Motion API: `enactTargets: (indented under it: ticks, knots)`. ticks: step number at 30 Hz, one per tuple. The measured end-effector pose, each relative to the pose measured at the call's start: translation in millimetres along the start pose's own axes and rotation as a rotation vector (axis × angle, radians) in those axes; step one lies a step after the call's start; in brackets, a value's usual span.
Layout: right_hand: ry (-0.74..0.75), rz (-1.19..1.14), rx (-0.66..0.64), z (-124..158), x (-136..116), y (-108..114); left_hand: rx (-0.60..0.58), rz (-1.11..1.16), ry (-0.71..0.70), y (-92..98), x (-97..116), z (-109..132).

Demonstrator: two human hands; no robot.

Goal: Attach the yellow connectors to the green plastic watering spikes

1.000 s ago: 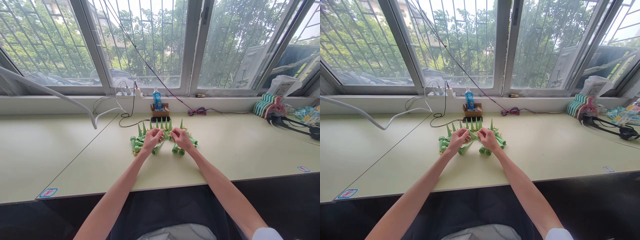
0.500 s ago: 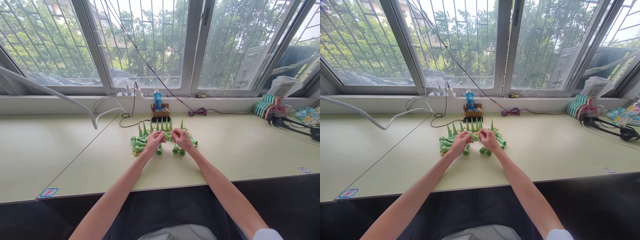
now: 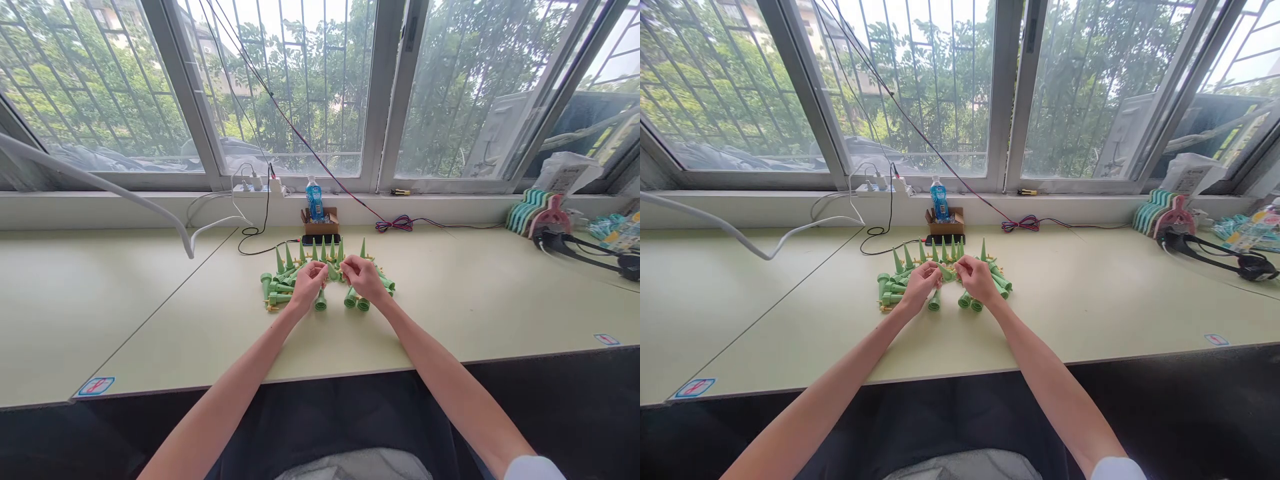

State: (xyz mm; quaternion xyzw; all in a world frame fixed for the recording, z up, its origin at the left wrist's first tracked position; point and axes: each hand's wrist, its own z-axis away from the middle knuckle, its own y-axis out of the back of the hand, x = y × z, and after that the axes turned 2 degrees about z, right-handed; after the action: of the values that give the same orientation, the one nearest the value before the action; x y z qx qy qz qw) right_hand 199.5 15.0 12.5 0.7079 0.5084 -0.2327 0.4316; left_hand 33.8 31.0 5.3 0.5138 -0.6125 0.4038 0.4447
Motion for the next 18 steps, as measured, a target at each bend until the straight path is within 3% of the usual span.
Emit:
enactTargets:
  ticks: [9, 18]
  knots:
    - [-0.002, -0.051, 0.018, -0.6, -0.3, -0.4, -0.077, -0.075, 0.045, -0.1, 5.0, 3.4]
    - [0.003, -0.016, -0.002, 0.5, 0.8, -0.9, -0.087, 0.031, 0.033, -3.5, -7.2, 3.5]
